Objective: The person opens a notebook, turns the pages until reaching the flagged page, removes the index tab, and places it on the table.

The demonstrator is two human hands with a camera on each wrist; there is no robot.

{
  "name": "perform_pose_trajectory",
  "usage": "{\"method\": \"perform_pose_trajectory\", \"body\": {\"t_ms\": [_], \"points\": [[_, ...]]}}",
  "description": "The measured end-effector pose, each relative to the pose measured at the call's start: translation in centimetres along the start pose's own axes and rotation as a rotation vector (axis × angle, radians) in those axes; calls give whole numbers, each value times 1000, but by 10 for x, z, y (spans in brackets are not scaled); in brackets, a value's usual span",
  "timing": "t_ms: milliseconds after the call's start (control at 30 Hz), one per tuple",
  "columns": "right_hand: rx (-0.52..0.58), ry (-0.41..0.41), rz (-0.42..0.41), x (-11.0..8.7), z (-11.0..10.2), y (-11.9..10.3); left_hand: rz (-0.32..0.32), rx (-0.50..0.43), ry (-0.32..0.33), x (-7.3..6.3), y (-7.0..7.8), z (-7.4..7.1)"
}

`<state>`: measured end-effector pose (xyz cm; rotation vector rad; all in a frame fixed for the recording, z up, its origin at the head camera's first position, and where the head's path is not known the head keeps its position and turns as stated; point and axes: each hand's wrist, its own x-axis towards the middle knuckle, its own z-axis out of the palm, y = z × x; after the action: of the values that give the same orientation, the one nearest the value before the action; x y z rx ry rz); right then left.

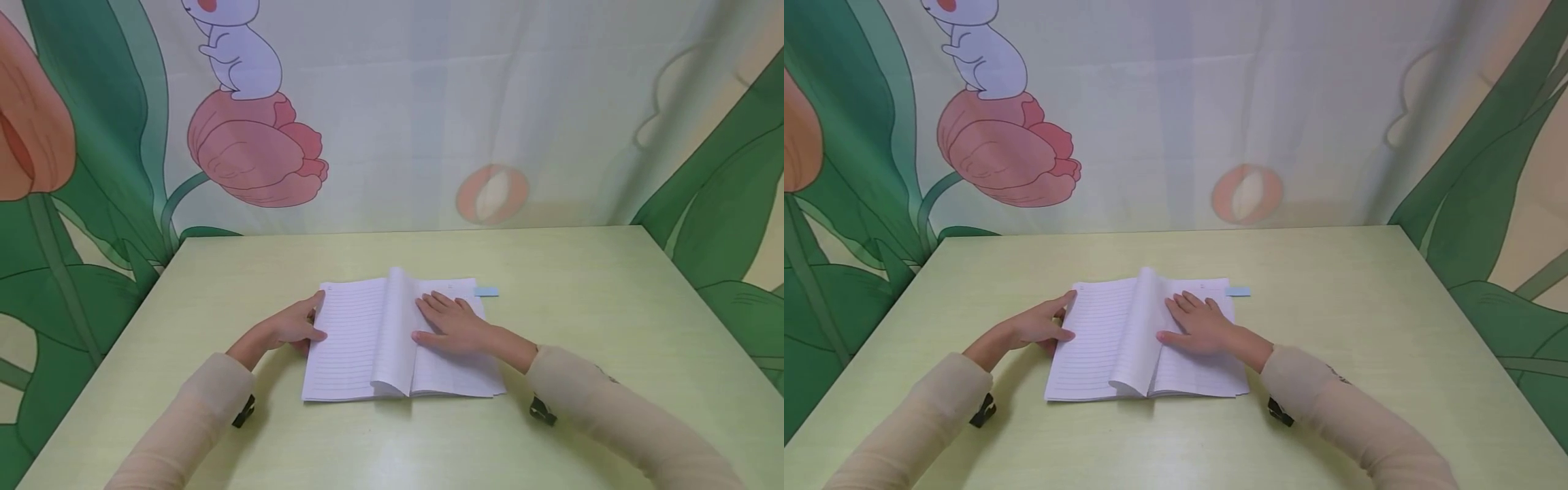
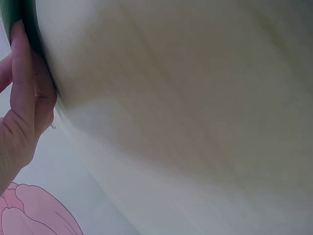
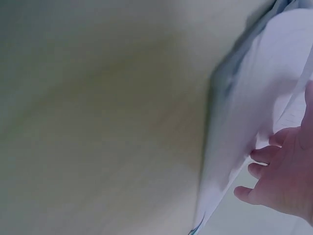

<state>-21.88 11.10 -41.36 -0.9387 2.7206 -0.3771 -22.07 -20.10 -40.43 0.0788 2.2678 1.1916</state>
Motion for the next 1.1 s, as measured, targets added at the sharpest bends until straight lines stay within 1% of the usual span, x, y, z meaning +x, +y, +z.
{"method": "perform_pose_trajectory", "body": {"t_ms": [133, 333, 433, 533, 700, 800, 967, 1033, 1100], "points": [[17, 0, -36, 4, 1, -13, 5, -31, -22, -1, -1, -2], [-20, -37, -129, 8, 7, -30, 30, -97, -62, -2, -3, -4], [-43, -53, -143, 9, 9, -35, 40, -131, -59, -2, -3, -3], [-84, -71, -150, 9, 11, -39, 29, -149, -54, -3, -2, -3], [-135, -113, -173, 8, 12, -42, -15, -148, -39, -6, 1, -4], [-147, -124, -179, 6, 11, -42, -24, -129, -29, -4, 0, -3], [-107, -118, -195, 5, 8, -35, 18, -49, -6, 0, -2, 0], [-75, -90, -204, 3, 5, -30, 36, -36, 4, 1, -2, 1], [-55, -52, -206, 2, 3, -22, 41, -37, 10, 0, -2, 2]]}}
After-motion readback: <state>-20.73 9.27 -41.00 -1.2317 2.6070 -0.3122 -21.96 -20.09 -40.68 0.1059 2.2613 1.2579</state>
